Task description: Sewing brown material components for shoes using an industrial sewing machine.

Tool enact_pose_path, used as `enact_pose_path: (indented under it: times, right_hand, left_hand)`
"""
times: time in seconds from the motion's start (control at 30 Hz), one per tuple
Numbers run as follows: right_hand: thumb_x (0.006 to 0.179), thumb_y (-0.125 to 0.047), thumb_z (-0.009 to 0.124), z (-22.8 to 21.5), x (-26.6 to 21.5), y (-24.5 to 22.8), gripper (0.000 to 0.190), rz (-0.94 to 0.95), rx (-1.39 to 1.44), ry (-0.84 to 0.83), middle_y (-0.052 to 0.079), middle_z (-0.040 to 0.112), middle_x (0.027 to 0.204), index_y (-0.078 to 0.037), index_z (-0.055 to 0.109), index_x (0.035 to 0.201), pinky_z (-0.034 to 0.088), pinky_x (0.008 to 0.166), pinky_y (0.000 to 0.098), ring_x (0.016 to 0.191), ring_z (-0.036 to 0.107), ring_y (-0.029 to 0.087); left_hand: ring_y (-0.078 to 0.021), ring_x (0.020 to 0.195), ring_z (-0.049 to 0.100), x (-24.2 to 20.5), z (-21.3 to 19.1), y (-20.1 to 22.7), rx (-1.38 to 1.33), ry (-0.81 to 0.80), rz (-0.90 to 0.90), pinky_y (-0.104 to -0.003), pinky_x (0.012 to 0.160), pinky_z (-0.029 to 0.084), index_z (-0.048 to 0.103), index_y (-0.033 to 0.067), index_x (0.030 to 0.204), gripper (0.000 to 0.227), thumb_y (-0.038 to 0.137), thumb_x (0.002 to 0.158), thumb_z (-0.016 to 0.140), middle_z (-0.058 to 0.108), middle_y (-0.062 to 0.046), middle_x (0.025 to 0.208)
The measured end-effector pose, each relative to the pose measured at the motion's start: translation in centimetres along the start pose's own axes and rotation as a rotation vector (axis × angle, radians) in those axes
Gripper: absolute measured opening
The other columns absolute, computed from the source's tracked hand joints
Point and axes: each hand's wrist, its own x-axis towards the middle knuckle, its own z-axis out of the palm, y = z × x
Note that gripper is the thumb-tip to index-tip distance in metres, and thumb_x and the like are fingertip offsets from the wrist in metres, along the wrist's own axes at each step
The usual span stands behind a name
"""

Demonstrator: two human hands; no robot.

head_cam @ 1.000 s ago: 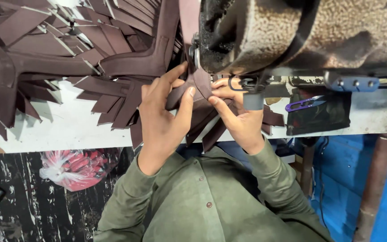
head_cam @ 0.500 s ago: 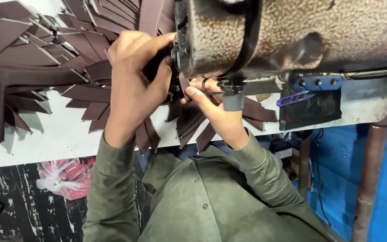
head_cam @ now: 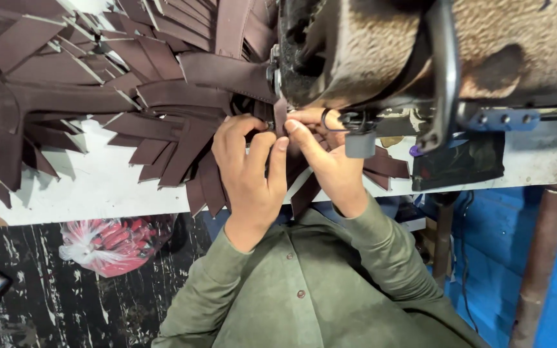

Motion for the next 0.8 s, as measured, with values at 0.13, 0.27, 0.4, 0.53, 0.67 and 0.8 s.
enact_pose_path:
  times: [0.13, 0.27, 0.4, 0.53, 0.67, 0.8]
  right_hand:
    - [0.102, -0.006, 0.069, 1.0, -0.4, -2.0, 0.016, 0.0, -0.162, -0.059, 0.004, 0.069, 0.1, 0.002, 0.069, 0.116, 0.052, 0.074, 0.0231, 0.085, 0.063, 0.007]
    - [0.1, -0.013, 0.071, 0.9, 0.1, -2.6, 0.016, 0.192, -0.102, -0.079, 0.0, 0.067, 0.084, 0.0, 0.073, 0.109, 0.046, 0.06, 0.0221, 0.069, 0.057, 0.005]
    - [0.1, -0.015, 0.072, 0.9, 0.4, -2.6, 0.014, 0.314, -0.071, -0.074, -0.002, 0.064, 0.08, -0.002, 0.072, 0.105, 0.04, 0.055, 0.0211, 0.064, 0.051, 0.004]
    - [0.098, -0.013, 0.074, 1.1, 0.2, -1.9, 0.012, 0.334, 0.047, -0.11, -0.004, 0.059, 0.075, -0.004, 0.073, 0.106, 0.033, 0.049, 0.0208, 0.057, 0.045, 0.002]
    - [0.097, -0.013, 0.074, 0.8, 0.4, -1.4, 0.014, 0.278, -0.036, -0.093, -0.005, 0.06, 0.074, -0.003, 0.074, 0.106, 0.031, 0.048, 0.0217, 0.055, 0.044, 0.002]
    - [0.097, -0.012, 0.076, 0.7, 1.1, -1.3, 0.013, 0.261, -0.025, -0.084, -0.006, 0.057, 0.074, -0.002, 0.075, 0.106, 0.03, 0.049, 0.0213, 0.057, 0.041, 0.001]
  left_hand:
    - [-0.0381, 0.132, 0.05, -0.5, -2.2, 0.8, 0.001, -0.006, -0.016, -0.05, 0.113, 0.042, 0.064, 0.0054, 0.104, 0.011, 0.011, 0.101, 0.072, 0.055, -0.012, 0.127]
    - [-0.0412, 0.136, 0.043, -0.7, -2.9, 1.5, 0.117, -0.016, 0.06, -0.051, 0.111, 0.039, 0.067, 0.0055, 0.1, 0.011, 0.012, 0.098, 0.075, 0.054, -0.012, 0.131]
    - [-0.0405, 0.14, 0.043, -1.1, -2.5, 0.8, 0.13, -0.035, 0.046, -0.051, 0.114, 0.038, 0.066, 0.0064, 0.1, 0.009, 0.012, 0.1, 0.074, 0.053, -0.012, 0.133]
    - [-0.0418, 0.142, 0.041, -1.3, -2.7, 0.5, 0.081, -0.035, -0.01, -0.052, 0.117, 0.036, 0.064, 0.0052, 0.097, 0.01, 0.011, 0.101, 0.071, 0.053, -0.013, 0.136]
    - [-0.0429, 0.146, 0.038, -1.2, -2.5, 0.7, 0.048, -0.038, -0.048, -0.054, 0.12, 0.032, 0.065, 0.0055, 0.097, 0.009, 0.012, 0.103, 0.067, 0.053, -0.013, 0.14]
    - [-0.0431, 0.148, 0.037, -0.9, -2.1, 0.7, 0.045, -0.033, -0.054, -0.056, 0.12, 0.031, 0.065, 0.0059, 0.098, 0.011, 0.015, 0.104, 0.066, 0.053, -0.013, 0.14]
